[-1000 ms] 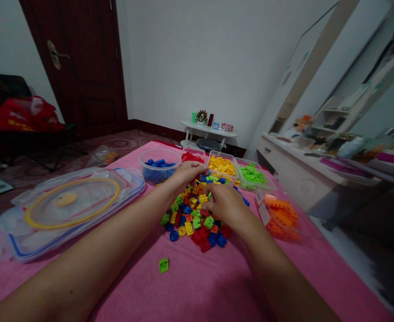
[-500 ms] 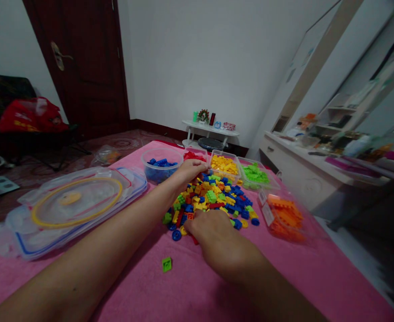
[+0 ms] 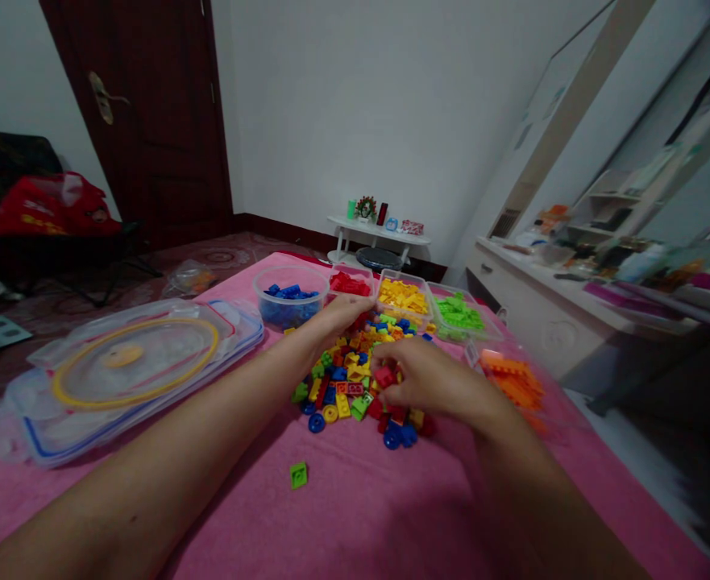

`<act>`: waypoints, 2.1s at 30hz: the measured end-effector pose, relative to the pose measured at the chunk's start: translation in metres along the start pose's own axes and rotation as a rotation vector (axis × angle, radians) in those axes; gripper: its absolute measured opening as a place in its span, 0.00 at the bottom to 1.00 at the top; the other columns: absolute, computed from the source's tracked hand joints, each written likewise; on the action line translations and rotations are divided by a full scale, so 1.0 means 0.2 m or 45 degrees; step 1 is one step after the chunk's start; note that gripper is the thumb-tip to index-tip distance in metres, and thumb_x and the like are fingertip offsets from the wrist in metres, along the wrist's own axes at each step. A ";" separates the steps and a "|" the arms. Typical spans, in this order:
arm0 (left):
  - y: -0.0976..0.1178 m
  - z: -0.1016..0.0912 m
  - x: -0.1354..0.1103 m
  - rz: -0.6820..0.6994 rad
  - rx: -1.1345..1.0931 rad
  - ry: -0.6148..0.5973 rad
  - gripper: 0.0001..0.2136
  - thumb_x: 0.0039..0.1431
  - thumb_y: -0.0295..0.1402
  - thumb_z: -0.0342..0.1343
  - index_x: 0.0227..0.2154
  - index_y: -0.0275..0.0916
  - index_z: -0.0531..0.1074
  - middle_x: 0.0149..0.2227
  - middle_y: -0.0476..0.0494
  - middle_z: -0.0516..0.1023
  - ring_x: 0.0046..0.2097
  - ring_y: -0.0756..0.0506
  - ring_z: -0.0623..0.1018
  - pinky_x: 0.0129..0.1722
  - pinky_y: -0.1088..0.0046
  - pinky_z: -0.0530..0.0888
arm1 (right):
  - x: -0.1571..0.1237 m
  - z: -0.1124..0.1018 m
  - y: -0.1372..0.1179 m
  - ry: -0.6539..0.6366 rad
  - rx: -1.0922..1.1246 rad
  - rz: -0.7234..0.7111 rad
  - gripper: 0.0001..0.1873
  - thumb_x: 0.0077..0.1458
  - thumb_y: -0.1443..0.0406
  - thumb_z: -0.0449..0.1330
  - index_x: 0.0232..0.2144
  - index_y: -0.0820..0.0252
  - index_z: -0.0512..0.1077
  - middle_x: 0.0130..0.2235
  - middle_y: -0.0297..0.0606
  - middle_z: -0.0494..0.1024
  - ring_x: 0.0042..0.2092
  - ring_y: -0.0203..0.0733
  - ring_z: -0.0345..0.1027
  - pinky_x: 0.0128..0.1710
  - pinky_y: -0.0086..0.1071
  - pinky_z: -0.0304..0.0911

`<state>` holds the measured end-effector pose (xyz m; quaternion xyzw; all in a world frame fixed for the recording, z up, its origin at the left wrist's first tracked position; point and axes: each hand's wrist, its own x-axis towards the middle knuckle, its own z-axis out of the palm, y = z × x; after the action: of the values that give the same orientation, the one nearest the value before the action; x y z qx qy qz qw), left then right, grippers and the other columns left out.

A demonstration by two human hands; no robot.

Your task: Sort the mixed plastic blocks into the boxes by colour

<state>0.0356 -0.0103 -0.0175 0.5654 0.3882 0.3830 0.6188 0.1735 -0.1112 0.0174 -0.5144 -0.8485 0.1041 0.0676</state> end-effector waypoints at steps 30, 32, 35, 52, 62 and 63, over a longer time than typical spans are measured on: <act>-0.04 0.08 -0.03 -0.554 -0.616 -0.568 0.27 0.58 0.55 0.42 0.42 0.34 0.70 0.27 0.40 0.75 0.28 0.44 0.80 0.16 0.80 0.73 | 0.11 0.01 0.18 0.930 0.586 0.260 0.21 0.42 0.58 0.65 0.39 0.64 0.76 0.32 0.39 0.77 0.26 0.36 0.65 0.26 0.30 0.61; -0.04 0.08 -0.03 -0.544 -0.635 -0.581 0.27 0.56 0.55 0.45 0.43 0.35 0.70 0.28 0.40 0.76 0.29 0.44 0.80 0.16 0.79 0.73 | 0.11 0.01 0.18 0.880 0.562 0.248 0.23 0.41 0.58 0.65 0.41 0.63 0.76 0.31 0.38 0.77 0.24 0.34 0.62 0.24 0.29 0.59; -0.04 0.08 -0.03 -0.532 -0.647 -0.593 0.26 0.55 0.55 0.47 0.42 0.35 0.70 0.27 0.40 0.76 0.29 0.44 0.80 0.16 0.79 0.72 | 0.11 0.02 0.17 0.869 0.565 0.229 0.23 0.41 0.58 0.65 0.41 0.63 0.76 0.33 0.39 0.77 0.24 0.33 0.62 0.25 0.29 0.60; 0.16 -0.02 0.38 -0.096 0.150 0.284 0.07 0.60 0.32 0.52 0.32 0.33 0.70 0.20 0.48 0.73 0.22 0.54 0.73 0.23 0.83 0.71 | 0.03 -0.09 0.23 1.185 0.755 0.298 0.16 0.49 0.56 0.60 0.35 0.62 0.76 0.32 0.39 0.78 0.23 0.35 0.66 0.23 0.29 0.62; 0.12 -0.18 0.56 0.272 1.007 0.523 0.22 0.39 0.30 0.67 0.41 0.32 0.75 0.45 0.36 0.77 0.51 0.38 0.73 0.51 0.69 0.66 | 0.04 -0.07 0.37 1.128 0.567 0.377 0.17 0.50 0.57 0.58 0.39 0.61 0.75 0.35 0.41 0.79 0.27 0.37 0.67 0.27 0.31 0.63; 0.10 -0.16 0.54 0.357 1.137 0.490 0.22 0.41 0.32 0.66 0.43 0.32 0.75 0.48 0.36 0.76 0.52 0.37 0.72 0.52 0.69 0.66 | 0.04 -0.07 0.38 1.096 0.498 0.390 0.16 0.50 0.59 0.58 0.40 0.61 0.75 0.37 0.41 0.79 0.28 0.38 0.68 0.29 0.32 0.64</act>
<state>0.0496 0.1029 -0.0035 0.7406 0.5416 0.3564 0.1765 0.2389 -0.0688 0.0117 -0.6071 -0.6230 0.0483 0.4909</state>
